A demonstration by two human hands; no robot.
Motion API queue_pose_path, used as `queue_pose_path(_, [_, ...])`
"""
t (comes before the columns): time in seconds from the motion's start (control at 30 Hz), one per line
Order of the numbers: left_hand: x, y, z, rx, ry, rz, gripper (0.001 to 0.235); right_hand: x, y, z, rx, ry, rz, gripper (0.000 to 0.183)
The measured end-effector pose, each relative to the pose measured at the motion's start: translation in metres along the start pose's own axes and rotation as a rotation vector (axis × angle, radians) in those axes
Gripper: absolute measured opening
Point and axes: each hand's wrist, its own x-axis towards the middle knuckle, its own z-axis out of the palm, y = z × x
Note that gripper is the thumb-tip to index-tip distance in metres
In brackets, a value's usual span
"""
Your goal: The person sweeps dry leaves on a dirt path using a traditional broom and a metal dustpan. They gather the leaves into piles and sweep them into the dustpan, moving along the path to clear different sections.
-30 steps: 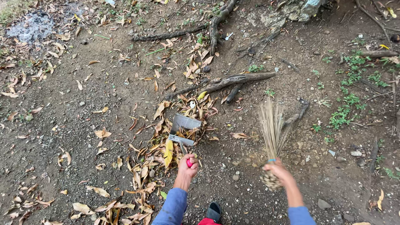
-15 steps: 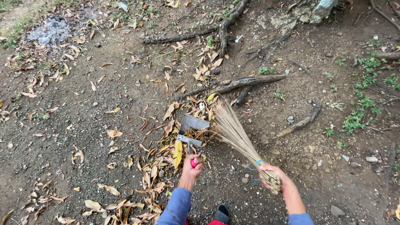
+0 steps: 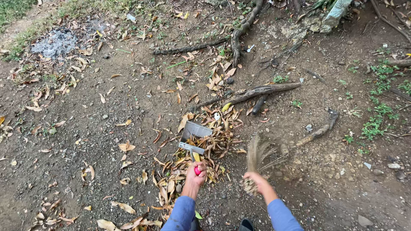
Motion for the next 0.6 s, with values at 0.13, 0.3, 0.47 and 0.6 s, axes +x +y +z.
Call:
queue_pose_path(0.13, [-0.012,0.036,-0.007,0.048,0.04,0.037,0.018,0.022,0.025,0.064,-0.026,0.02,-0.009,0.024])
queue_pose_path(0.3, [-0.02,0.076,-0.01,0.046,0.081,0.011,0.023,-0.004,0.03,0.05,0.039,-0.119,-0.057,0.039])
queue_pose_path(0.47, [-0.027,0.111,-0.008,0.047,0.093,0.012,0.019,-0.087,0.018,-0.02,-0.076,-0.044,-0.111,0.056])
queue_pose_path(0.6, [-0.032,0.128,-0.014,0.108,0.045,0.054,0.017,-0.098,0.02,-0.017,-0.204,0.225,-0.122,0.063])
